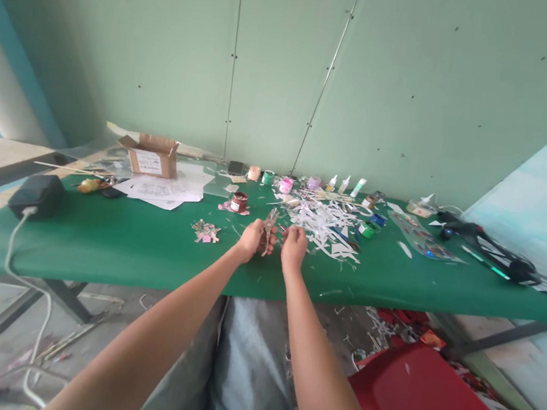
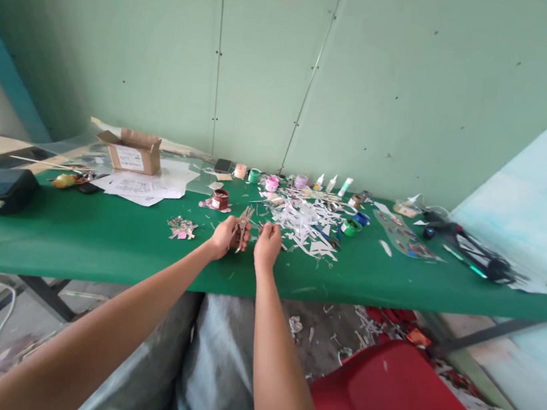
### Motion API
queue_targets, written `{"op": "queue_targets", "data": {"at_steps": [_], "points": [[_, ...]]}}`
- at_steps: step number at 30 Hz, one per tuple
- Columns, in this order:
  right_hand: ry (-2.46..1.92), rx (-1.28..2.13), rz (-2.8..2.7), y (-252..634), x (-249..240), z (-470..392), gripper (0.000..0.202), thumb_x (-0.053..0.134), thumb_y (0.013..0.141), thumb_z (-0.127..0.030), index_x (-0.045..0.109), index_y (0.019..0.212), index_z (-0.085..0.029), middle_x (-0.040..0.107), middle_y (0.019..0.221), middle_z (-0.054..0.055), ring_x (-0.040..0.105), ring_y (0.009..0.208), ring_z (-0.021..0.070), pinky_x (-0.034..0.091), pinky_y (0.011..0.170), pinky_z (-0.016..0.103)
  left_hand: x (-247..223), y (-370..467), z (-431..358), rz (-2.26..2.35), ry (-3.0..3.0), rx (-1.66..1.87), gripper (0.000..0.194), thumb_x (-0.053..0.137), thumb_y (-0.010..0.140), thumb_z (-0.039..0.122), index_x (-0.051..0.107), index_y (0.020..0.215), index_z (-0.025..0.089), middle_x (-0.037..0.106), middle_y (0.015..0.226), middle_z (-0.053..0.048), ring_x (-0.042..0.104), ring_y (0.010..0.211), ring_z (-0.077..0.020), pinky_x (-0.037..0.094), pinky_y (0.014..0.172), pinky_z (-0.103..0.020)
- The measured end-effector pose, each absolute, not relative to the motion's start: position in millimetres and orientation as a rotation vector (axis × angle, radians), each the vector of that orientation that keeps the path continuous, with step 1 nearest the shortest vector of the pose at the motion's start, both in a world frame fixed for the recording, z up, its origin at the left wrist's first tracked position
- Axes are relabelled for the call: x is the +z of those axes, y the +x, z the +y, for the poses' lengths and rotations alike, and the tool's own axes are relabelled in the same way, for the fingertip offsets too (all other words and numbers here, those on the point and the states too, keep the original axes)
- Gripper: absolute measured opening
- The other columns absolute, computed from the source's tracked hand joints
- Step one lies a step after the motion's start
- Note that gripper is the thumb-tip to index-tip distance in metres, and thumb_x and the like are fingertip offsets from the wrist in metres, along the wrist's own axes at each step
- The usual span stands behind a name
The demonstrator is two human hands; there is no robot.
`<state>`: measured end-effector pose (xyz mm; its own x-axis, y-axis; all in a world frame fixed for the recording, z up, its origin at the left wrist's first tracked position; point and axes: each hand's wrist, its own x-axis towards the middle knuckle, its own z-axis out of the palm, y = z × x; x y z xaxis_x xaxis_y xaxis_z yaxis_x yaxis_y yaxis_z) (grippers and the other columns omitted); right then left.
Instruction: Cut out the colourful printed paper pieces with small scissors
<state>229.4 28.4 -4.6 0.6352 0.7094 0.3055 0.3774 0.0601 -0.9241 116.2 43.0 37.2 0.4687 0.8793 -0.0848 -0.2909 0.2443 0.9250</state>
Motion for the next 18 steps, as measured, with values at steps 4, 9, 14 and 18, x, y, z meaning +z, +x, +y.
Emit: {"op": "queue_targets", "data": {"at_steps": [4, 9, 14, 18], "points": [[-1.581, 0.412, -0.935, 232, -4, 27, 0.037, 0.025, 0.097, -0.04, 0.053, 0.083, -0.021, 0.063, 0.068, 0.003, 0.058, 0.057, 0.017, 0.045, 0.057, 0.026, 35, 116, 42, 0.737, 1.107, 0.967, 0.034, 0.074, 0.075, 0.037, 0.05, 0.061, 0.019, 0.05, 0.042, 0.004, 0.05, 0.033, -0.0118, 0.037, 0.035, -0.022], [-1.608, 0.422, -0.976, 229, 1, 22, 0.032, 0.032, 0.096, -0.035, 0.055, 0.078, -0.021, 0.062, 0.064, 0.002, 0.057, 0.058, 0.0173, 0.044, 0.062, 0.026, 31, 118, 42, 0.798, 1.165, 1.004, 0.039, 0.088, 0.058, 0.022, 0.049, 0.057, 0.018, 0.05, 0.039, 0.006, 0.048, 0.031, -0.0102, 0.034, 0.034, -0.02], [-1.637, 0.404, -1.025, 223, 8, 16, 0.031, 0.037, 0.094, -0.034, 0.054, 0.071, -0.022, 0.062, 0.062, 0.001, 0.057, 0.059, 0.0181, 0.041, 0.062, 0.026, 29, 116, 41, 0.791, 1.165, 1.012, 0.041, 0.084, 0.061, 0.022, 0.044, 0.053, 0.019, 0.042, 0.036, 0.008, 0.038, 0.027, -0.0063, 0.025, 0.03, -0.019], [-1.654, 0.398, -1.048, 219, 11, 12, 0.031, 0.037, 0.095, -0.034, 0.054, 0.071, -0.023, 0.061, 0.061, 0.001, 0.057, 0.06, 0.0186, 0.039, 0.062, 0.026, 31, 113, 38, 0.76, 1.124, 1.003, 0.047, 0.082, 0.063, 0.027, 0.037, 0.054, 0.021, 0.034, 0.037, 0.011, 0.029, 0.027, -0.0035, 0.02, 0.03, -0.018]]}}
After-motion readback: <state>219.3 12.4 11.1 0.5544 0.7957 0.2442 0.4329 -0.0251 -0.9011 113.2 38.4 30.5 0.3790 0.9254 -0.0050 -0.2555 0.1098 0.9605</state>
